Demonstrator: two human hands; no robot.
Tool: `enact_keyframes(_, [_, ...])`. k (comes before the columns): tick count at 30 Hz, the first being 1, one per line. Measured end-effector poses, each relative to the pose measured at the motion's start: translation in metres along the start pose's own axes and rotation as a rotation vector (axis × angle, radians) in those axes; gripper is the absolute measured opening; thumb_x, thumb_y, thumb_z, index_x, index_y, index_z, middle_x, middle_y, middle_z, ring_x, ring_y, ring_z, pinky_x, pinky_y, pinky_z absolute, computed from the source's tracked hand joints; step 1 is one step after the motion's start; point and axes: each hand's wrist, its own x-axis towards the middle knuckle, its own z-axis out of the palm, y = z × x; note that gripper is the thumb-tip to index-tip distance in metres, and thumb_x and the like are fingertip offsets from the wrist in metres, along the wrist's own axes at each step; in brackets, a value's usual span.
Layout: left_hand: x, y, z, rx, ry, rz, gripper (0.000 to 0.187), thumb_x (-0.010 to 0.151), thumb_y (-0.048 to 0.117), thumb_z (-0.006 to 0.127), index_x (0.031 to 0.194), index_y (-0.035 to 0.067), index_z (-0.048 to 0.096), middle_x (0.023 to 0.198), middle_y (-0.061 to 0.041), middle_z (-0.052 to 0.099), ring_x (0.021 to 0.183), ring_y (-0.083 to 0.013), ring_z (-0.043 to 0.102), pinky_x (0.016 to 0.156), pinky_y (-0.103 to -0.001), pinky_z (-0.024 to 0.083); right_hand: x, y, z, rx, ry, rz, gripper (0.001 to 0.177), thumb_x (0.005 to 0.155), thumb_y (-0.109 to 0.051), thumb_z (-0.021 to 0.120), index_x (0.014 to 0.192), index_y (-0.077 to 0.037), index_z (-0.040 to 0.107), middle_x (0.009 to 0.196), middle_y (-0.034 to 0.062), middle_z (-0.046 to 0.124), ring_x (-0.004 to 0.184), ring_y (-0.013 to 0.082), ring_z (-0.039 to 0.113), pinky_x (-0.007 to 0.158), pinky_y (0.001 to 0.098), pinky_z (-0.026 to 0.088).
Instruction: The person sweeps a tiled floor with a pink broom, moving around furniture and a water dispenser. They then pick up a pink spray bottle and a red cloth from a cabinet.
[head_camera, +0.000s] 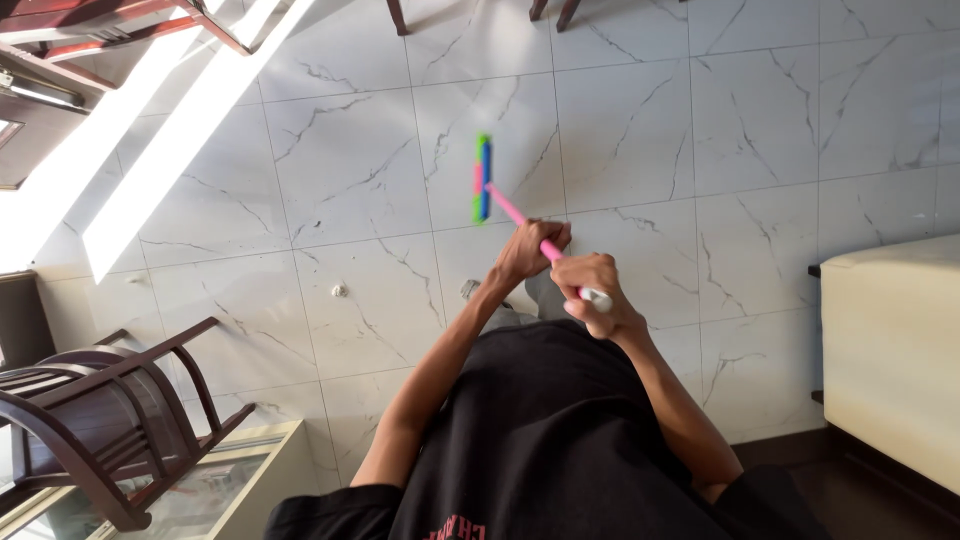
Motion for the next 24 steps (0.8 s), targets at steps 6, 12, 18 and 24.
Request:
enact_keyframes(6, [0.054,-0.119,0.024,-0.075,-0.011,0.021,0.046,0.104,0.019,0.059,0.065,0.000,0.042,0.056,-0.013,0.041,0.051,-0.0218,0.035,0.051,-0.041,0.033,0.033,0.093,-0.005,-0.198,-0.217,-0.099,0.061,0.098,-0.059,0.037,0.065,-0.008,0.033,0.059,0.0078,0.035,0.053,0.0274,0.037,0.055,0.0423,0.029])
enact_keyframes(12, [0.051,-0.174,-0.028,0.187,0.071,0.177,0.023,0.083,0.019,0.072,0.094,-0.001,0.070,0.082,-0.013,0.069,0.073,-0.0293,0.070,0.066,-0.038,0.055,0.081,0.165,-0.010,-0.013,-0.157,-0.056,0.064,0.095,-0.064,0.042,0.067,-0.007,0.031,0.059,0.0084,0.033,0.052,0.0241,0.035,0.057,0.0408,0.027])
enact_keyframes(18, [-0.005,-0.248,-0.072,0.461,0.161,-0.199,0.018,0.078,0.011,0.076,0.093,0.004,0.070,0.085,-0.018,0.072,0.082,-0.0387,0.071,0.073,-0.046,0.056,0.078,0.297,0.037,0.611,-0.320,0.193,0.016,0.091,-0.010,0.067,0.082,-0.006,0.054,0.082,0.0060,0.059,0.077,0.0163,0.053,0.073,0.0362,0.047])
enact_keyframes(24, [0.069,-0.128,-0.035,0.567,0.060,-0.537,0.031,0.105,0.023,0.070,0.083,0.000,0.069,0.073,-0.021,0.066,0.066,-0.0456,0.058,0.062,-0.047,0.051,0.087,0.212,-0.101,0.739,-0.198,0.263,0.016,0.085,-0.025,0.054,0.085,-0.009,0.053,0.103,0.0116,0.070,0.105,0.0217,0.062,0.101,0.0409,0.049])
